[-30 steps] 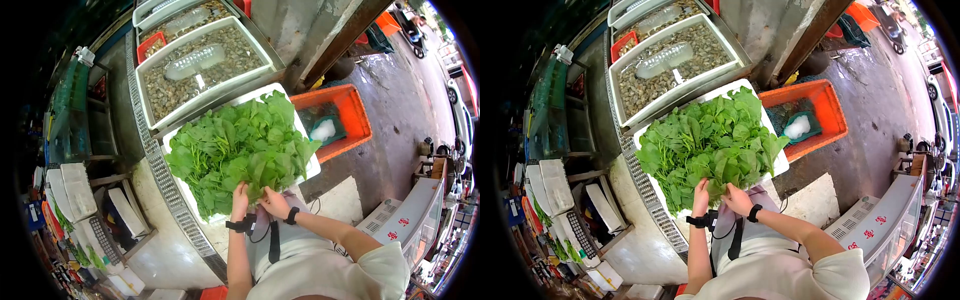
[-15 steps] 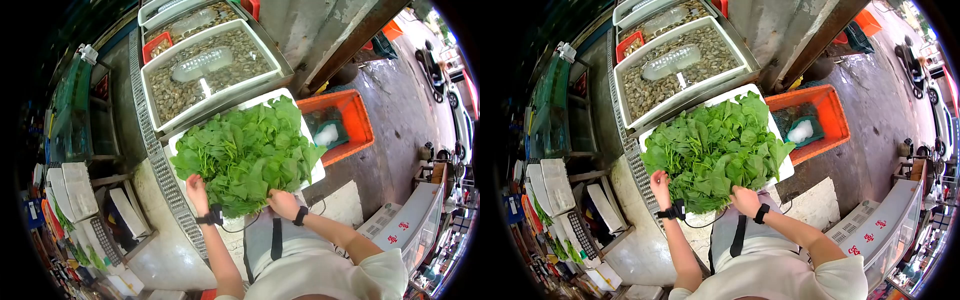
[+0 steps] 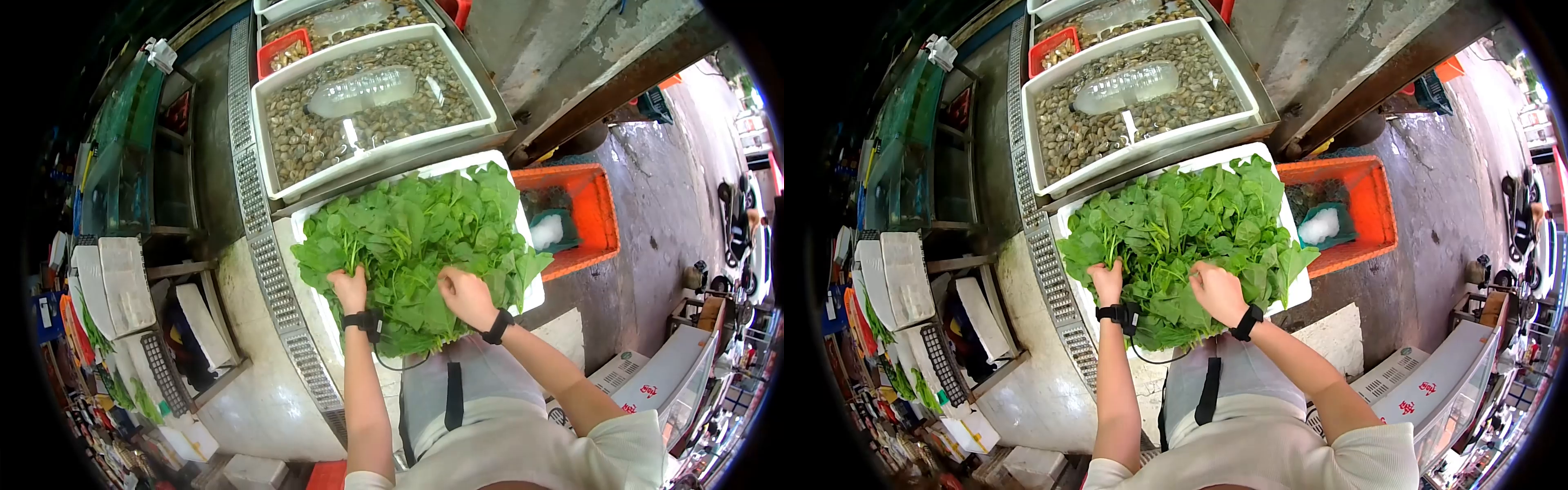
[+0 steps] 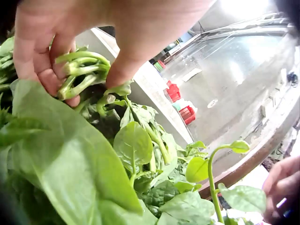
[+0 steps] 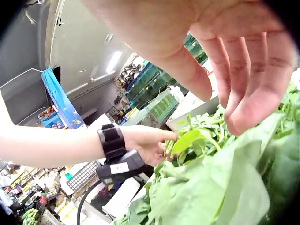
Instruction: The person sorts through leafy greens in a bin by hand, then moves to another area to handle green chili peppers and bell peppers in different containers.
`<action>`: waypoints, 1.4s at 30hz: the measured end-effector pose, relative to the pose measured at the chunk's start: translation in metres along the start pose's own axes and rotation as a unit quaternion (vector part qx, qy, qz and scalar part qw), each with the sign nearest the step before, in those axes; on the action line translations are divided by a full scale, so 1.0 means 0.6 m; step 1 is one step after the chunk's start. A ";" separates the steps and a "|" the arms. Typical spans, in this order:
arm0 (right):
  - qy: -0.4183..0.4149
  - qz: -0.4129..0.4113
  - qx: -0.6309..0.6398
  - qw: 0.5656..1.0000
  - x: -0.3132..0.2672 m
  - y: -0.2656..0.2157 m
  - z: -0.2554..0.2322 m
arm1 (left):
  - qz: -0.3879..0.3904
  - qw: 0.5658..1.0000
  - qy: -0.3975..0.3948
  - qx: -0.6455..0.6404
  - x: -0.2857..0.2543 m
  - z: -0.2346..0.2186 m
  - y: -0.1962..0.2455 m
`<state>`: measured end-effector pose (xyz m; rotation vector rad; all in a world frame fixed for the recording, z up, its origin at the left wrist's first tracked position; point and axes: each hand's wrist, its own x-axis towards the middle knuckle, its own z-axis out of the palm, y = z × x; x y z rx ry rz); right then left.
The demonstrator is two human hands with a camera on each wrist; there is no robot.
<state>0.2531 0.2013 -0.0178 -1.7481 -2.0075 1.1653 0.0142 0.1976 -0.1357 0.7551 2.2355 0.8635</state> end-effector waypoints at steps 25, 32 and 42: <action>0.028 -0.031 -0.001 0.999 -0.050 0.031 -0.011 | 0.063 0.995 -0.041 -0.059 -0.052 -0.052 0.166; 0.041 -0.061 -0.001 0.997 -0.040 0.021 -0.038 | 0.045 0.972 -0.052 -0.224 -0.097 -0.123 0.213; -0.168 -0.012 0.537 0.826 -0.033 -0.058 -0.040 | 0.066 0.870 -0.179 -0.454 -0.271 -0.156 0.183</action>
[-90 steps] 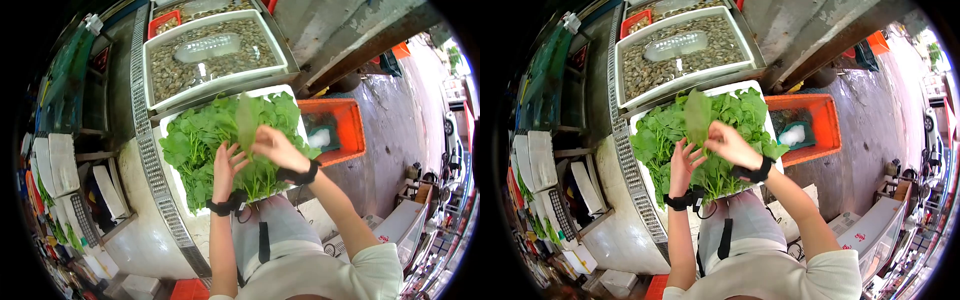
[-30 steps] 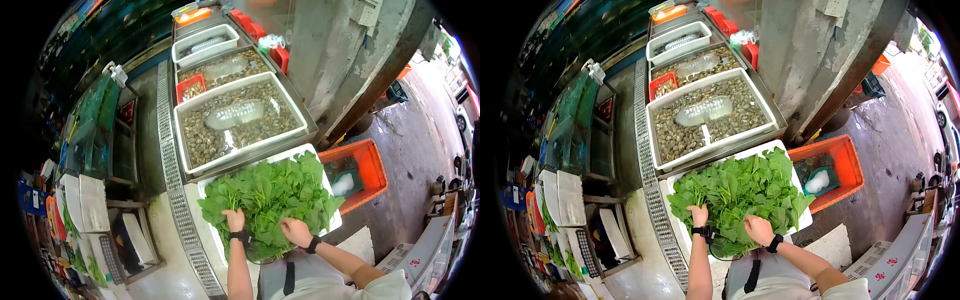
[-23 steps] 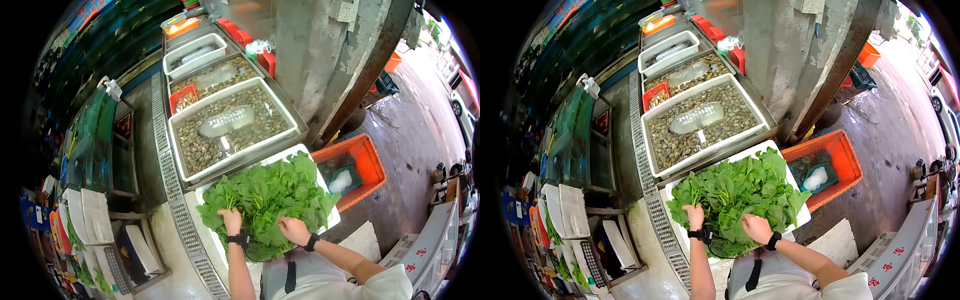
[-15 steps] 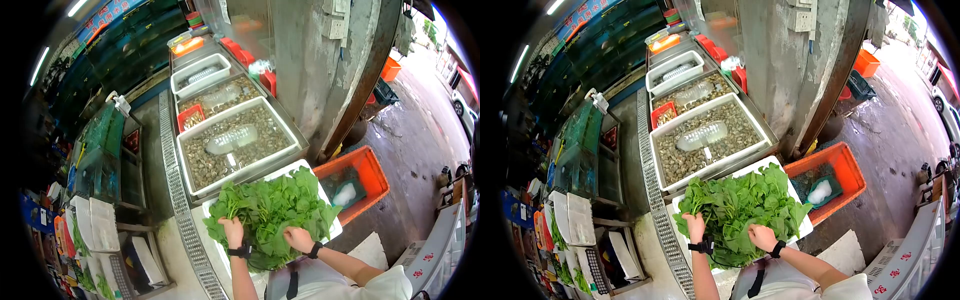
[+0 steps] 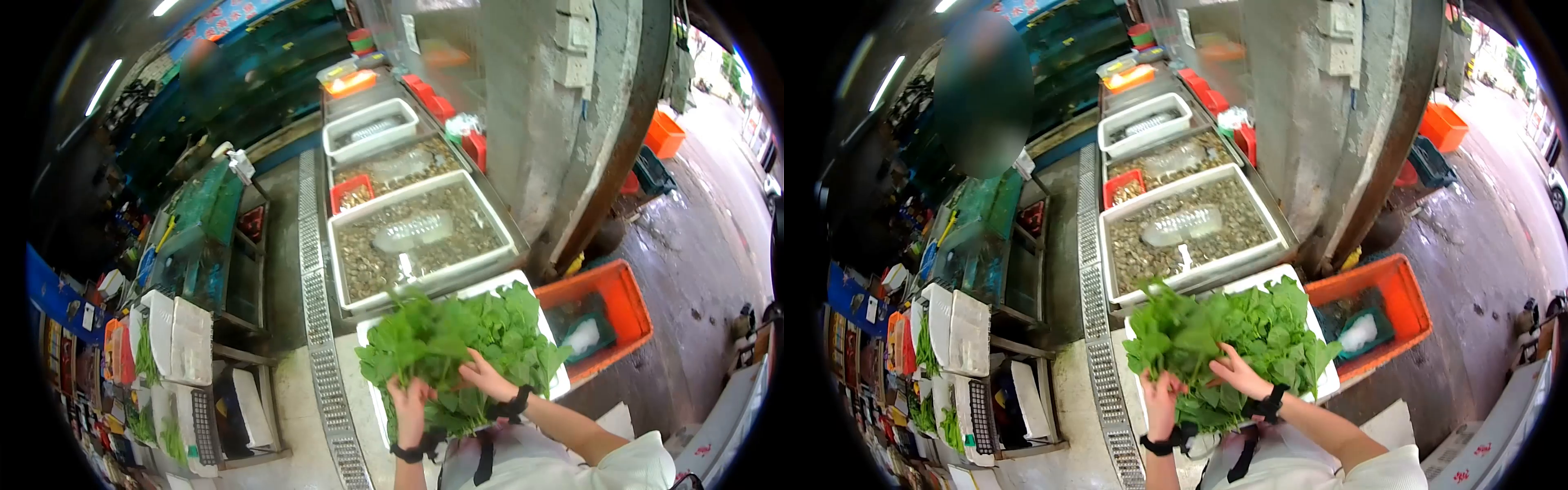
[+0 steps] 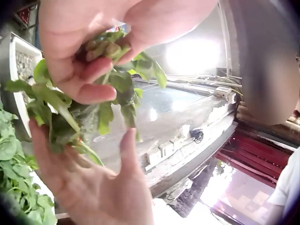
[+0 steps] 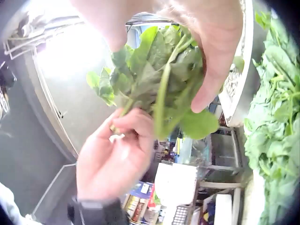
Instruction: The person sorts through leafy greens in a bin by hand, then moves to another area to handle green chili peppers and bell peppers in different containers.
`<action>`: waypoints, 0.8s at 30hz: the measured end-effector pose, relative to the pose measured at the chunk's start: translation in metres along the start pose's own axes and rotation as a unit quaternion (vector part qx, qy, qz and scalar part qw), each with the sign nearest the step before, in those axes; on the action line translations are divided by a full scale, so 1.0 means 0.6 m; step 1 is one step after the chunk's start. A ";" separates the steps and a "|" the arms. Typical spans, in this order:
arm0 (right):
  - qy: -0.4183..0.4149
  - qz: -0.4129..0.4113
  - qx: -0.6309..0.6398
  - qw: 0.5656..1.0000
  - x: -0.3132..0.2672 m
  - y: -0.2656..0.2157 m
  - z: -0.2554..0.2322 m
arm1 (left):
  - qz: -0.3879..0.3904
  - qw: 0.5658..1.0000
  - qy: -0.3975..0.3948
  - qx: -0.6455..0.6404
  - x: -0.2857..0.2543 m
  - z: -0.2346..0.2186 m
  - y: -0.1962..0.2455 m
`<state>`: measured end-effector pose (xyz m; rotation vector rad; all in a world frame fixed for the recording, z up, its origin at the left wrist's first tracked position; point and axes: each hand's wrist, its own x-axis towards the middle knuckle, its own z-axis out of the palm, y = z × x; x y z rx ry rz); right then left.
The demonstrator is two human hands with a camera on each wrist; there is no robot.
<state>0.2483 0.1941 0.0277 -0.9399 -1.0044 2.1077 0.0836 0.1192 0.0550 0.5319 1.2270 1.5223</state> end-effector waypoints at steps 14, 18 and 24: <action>0.129 -0.204 -0.259 0.935 -0.036 0.083 -0.024 | -0.124 0.987 -0.054 0.084 -0.078 -0.071 -0.178; 0.125 -0.167 -0.409 0.888 -0.049 0.117 -0.036 | -0.145 0.914 -0.031 0.378 -0.086 -0.077 -0.200; 0.091 -0.087 -0.533 0.837 -0.007 0.187 -0.088 | -0.140 0.804 0.020 0.578 -0.065 -0.079 -0.291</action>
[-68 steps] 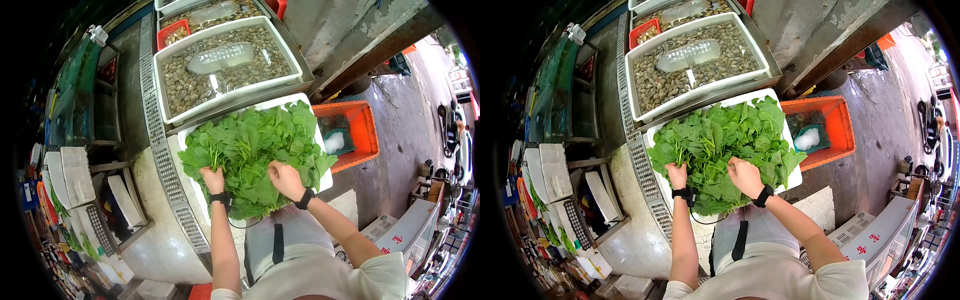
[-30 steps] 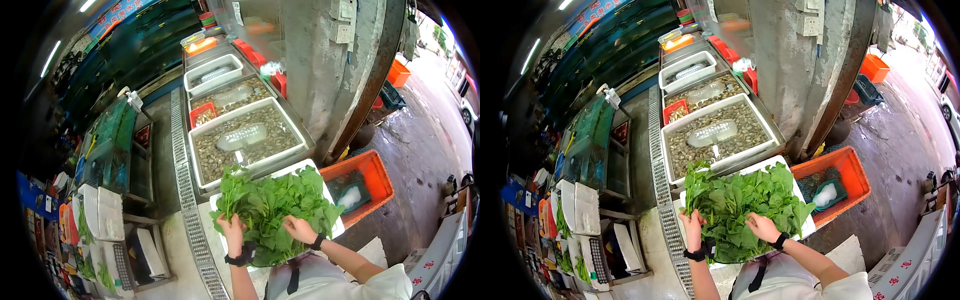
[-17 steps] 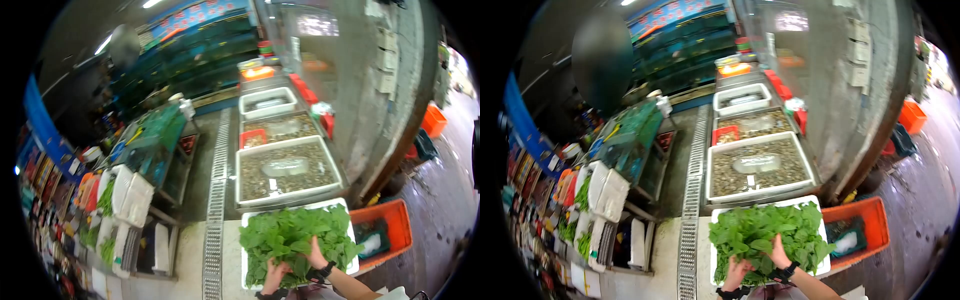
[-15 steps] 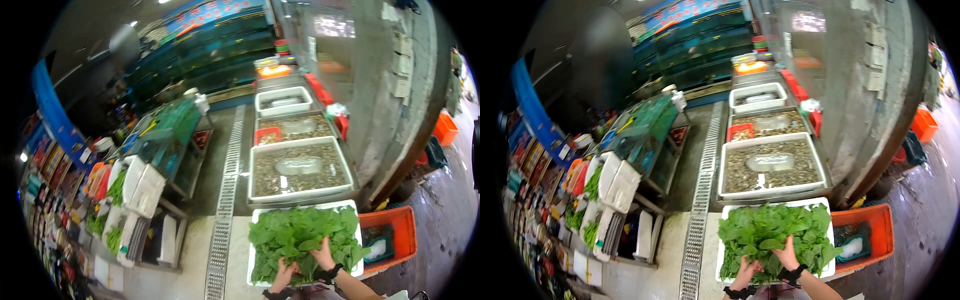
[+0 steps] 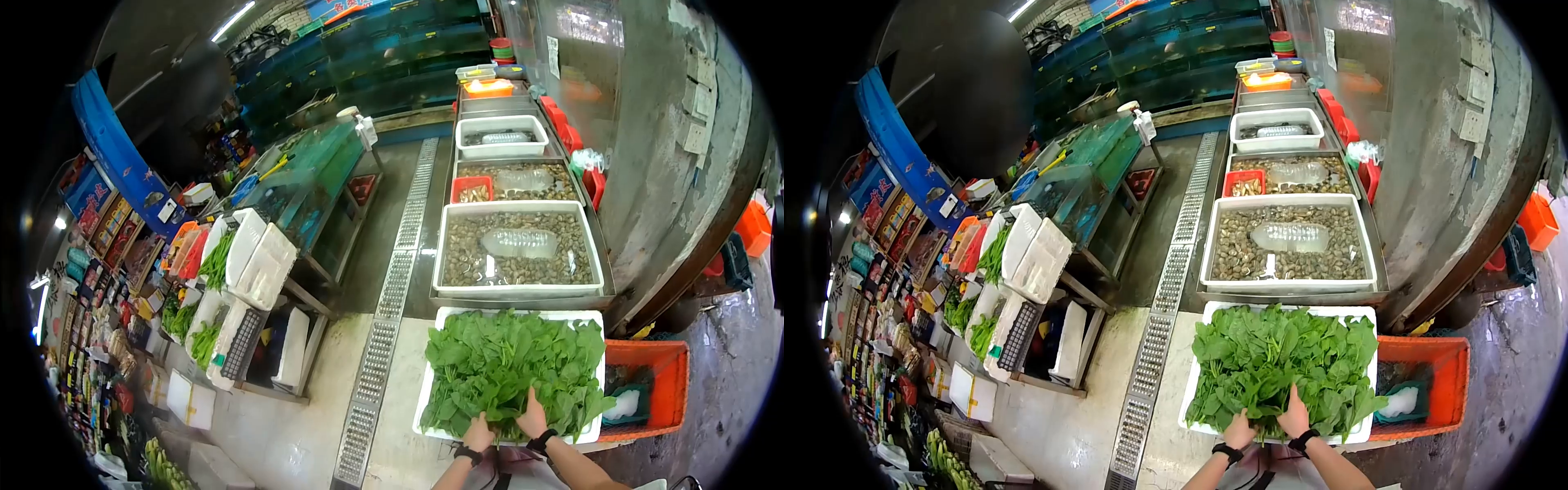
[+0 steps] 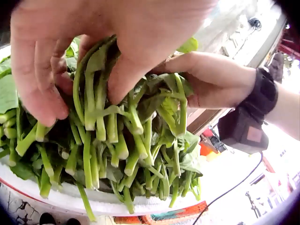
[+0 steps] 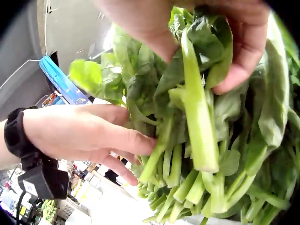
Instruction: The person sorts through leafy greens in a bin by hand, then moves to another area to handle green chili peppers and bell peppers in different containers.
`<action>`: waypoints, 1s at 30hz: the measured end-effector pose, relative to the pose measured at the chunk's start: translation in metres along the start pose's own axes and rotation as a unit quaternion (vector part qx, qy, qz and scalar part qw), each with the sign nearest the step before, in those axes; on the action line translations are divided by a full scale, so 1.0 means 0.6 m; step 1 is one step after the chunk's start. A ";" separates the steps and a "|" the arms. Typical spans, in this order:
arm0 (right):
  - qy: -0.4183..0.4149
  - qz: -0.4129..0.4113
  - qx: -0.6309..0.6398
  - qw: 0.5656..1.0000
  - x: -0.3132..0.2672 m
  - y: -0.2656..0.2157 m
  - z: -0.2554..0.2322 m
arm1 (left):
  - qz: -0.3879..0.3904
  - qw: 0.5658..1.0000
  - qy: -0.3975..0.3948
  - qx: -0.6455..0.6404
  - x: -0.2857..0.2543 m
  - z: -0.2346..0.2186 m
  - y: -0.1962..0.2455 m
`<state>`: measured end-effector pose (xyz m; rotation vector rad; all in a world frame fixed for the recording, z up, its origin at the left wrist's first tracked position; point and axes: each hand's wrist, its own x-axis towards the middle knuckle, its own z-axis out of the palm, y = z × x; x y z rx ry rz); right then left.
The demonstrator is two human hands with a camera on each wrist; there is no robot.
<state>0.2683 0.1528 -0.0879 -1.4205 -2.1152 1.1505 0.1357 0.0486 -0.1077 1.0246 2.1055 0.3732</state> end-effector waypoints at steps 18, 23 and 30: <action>0.125 0.075 0.224 0.964 -0.032 0.031 -0.041 | 0.055 0.965 0.063 -0.250 0.042 -0.044 -0.091; 0.188 0.080 0.187 0.961 -0.043 0.023 -0.054 | 0.059 0.961 -0.025 -0.268 0.034 -0.049 -0.080; 0.103 0.125 0.052 0.985 -0.041 0.032 -0.044 | 0.055 0.991 0.096 -0.069 0.033 -0.010 -0.060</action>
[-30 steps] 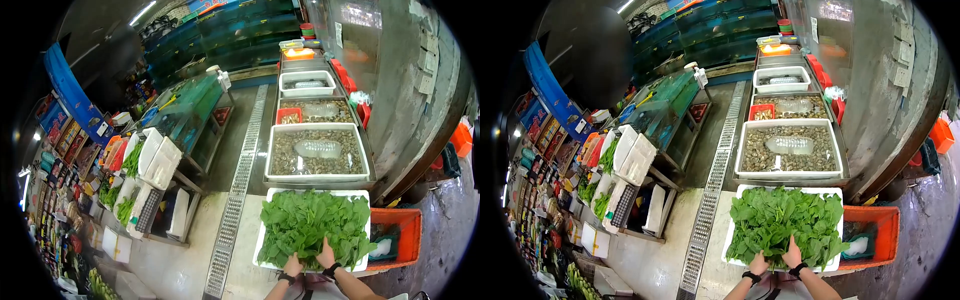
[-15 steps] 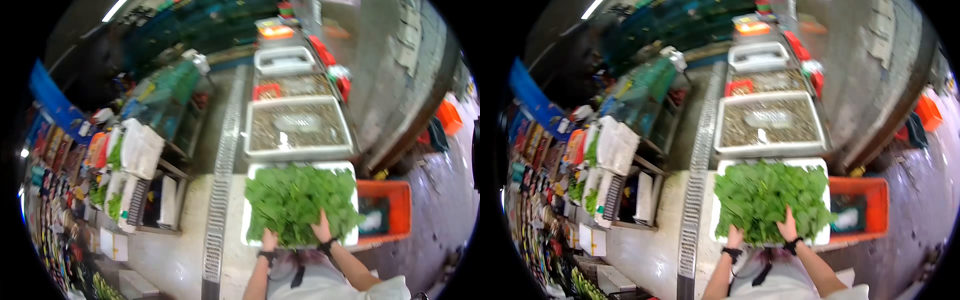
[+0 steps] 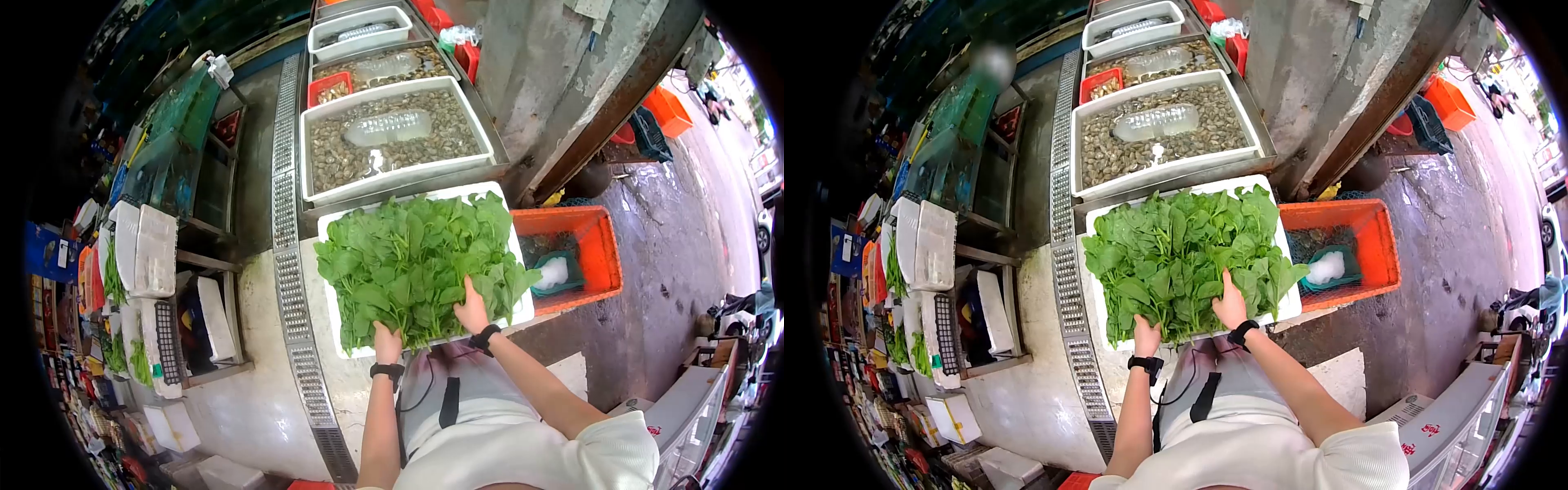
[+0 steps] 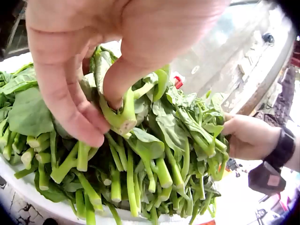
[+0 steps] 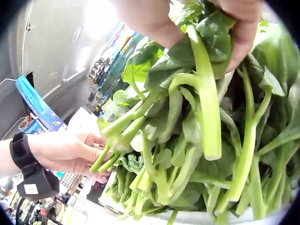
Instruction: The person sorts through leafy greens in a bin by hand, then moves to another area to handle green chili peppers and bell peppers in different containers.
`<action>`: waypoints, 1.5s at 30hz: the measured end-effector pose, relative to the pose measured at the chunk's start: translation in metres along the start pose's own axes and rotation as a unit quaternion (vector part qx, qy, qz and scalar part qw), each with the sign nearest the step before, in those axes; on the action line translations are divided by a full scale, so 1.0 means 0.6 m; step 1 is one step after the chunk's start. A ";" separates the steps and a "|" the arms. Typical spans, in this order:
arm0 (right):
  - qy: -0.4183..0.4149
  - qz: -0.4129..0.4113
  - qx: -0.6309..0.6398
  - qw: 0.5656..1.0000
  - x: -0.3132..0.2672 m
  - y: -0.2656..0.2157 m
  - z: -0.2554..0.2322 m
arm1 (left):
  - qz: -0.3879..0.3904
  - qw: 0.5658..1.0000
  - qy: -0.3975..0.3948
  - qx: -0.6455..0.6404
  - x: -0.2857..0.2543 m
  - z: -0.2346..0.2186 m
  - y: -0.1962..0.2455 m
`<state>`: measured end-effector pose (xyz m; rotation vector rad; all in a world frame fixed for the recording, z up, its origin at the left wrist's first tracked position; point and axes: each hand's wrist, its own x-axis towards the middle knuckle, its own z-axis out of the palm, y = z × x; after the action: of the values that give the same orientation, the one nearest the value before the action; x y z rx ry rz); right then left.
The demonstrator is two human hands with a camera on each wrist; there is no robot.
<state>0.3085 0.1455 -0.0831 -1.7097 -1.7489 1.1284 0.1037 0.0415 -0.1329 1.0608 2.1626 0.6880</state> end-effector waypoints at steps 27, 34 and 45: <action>-0.086 -0.217 -0.157 0.960 0.028 0.065 -0.079 | -0.058 0.962 0.250 -0.090 -0.119 -0.008 0.095; -0.069 -0.386 -0.028 0.919 0.006 -0.111 -0.043 | -0.126 0.900 0.344 -0.235 -0.253 -0.101 0.088; -0.316 -0.332 0.149 0.876 -0.301 -0.151 0.116 | -0.331 0.742 0.572 -0.110 -0.616 -0.173 0.000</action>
<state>0.2237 -0.0364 -0.0104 -0.4690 -2.1253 1.5859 0.2062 -0.2809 0.0484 -0.5294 3.0092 1.3845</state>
